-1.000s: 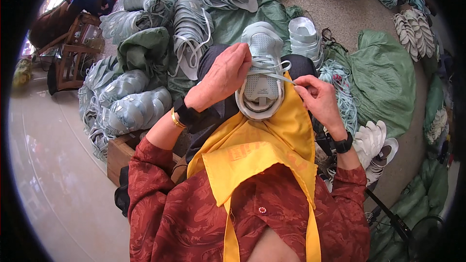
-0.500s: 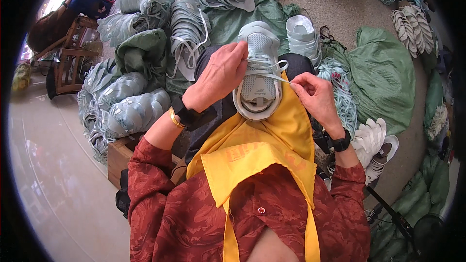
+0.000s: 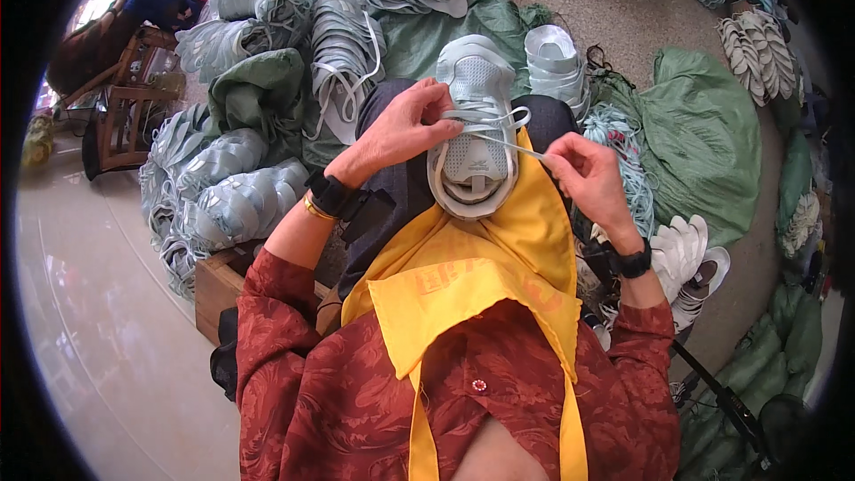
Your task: The person sits on the floor and threads a white shoelace through the eyelets of a white sneaker held on their lap. They pull the laces through, adjust the tension, and tie a knot to secure the shoe.
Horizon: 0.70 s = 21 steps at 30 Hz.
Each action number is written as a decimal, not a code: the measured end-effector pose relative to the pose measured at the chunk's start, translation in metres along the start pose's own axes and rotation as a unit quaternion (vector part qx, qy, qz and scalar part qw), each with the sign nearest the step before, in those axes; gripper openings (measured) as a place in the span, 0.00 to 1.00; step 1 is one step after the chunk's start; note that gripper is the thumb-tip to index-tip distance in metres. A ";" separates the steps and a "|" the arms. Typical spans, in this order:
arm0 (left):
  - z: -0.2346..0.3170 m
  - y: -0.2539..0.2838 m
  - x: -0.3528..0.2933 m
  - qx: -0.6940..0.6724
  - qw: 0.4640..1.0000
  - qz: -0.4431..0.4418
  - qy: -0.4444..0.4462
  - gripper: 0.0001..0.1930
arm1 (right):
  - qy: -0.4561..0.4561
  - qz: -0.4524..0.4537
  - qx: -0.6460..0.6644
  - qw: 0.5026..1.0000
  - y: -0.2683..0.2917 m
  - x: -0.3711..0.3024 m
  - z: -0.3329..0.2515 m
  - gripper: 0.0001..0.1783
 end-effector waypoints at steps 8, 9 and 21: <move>0.009 0.001 -0.015 0.018 0.997 0.064 -0.048 0.11 | -0.053 -0.009 0.007 0.999 0.025 -0.016 0.018 0.04; 0.010 0.001 -0.019 0.038 0.995 0.071 -0.049 0.11 | -0.044 0.013 -0.028 0.999 0.022 -0.009 0.007 0.04; 0.000 -0.005 -0.032 -0.067 0.996 0.062 0.025 0.10 | 0.128 -0.046 -0.134 0.982 -0.035 0.056 -0.056 0.07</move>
Point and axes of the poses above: each hand's wrist, its own x-axis towards the middle knuckle, its own y-axis out of the back of the hand, z = x × y, the point moved 9 cm from there along x, towards the middle knuckle, and after that the axes turned 5 degrees about -z, right-handed, at the moved point
